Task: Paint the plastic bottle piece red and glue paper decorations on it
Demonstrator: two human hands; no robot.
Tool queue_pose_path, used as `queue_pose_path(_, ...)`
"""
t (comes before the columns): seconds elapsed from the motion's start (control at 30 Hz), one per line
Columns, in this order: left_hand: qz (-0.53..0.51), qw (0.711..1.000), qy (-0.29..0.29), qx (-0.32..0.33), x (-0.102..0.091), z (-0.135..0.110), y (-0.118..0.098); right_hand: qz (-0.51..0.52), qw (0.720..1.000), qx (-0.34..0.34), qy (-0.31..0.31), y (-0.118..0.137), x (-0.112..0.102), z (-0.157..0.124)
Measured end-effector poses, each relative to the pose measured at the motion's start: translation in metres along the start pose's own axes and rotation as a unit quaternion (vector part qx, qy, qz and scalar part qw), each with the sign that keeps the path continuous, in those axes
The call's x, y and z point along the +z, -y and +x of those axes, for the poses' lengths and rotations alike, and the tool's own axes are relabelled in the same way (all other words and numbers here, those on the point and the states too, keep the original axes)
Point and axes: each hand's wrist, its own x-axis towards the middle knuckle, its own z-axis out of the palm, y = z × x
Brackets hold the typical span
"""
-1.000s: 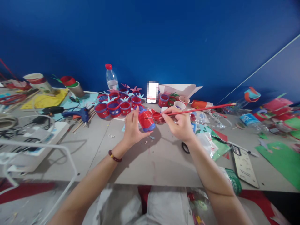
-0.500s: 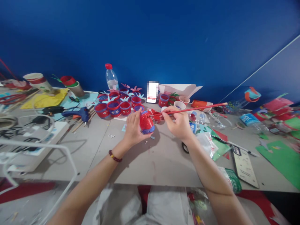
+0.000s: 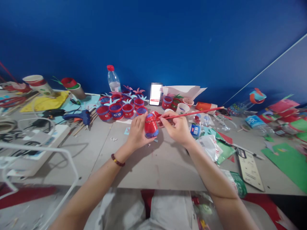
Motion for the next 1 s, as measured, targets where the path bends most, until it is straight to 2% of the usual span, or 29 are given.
queue_pose_path(0.1, 0.012, 1.000, 0.007, 0.003, 0.001, -0.001, 0.000, -0.018, 1.000, -0.009, 0.005, 0.000, 0.003, 0.001)
queue_pose_path(0.3, 0.007, 1.000, 0.001, 0.011, 0.002, -0.002, 0.000, -0.042, 0.999, -0.020, -0.026, 0.006, 0.000, 0.004)
queue_pose_path(0.43, -0.009, 1.000, -0.012, 0.012, 0.002, -0.002, 0.001, -0.055, 0.997, -0.016, -0.048, 0.011, -0.008, 0.006)
queue_pose_path(0.6, -0.009, 1.000, -0.011, -0.004, 0.001, -0.002, 0.002, -0.123, 0.987, -0.023, -0.101, 0.009, -0.023, 0.010)
queue_pose_path(0.67, -0.008, 1.000, -0.011, -0.011, 0.000, -0.001, 0.002, -0.110, 0.988, -0.014, -0.106, 0.007, -0.026, 0.009)
queue_pose_path(0.87, -0.018, 1.000, -0.013, -0.022, 0.001, -0.001, 0.004, 0.016, 0.999, 0.045, -0.020, 0.005, -0.014, 0.001)
queue_pose_path(1.0, -0.022, 0.999, -0.024, -0.013, 0.001, -0.001, 0.005, -0.002, 0.999, 0.036, 0.026, 0.007, -0.003, 0.000)
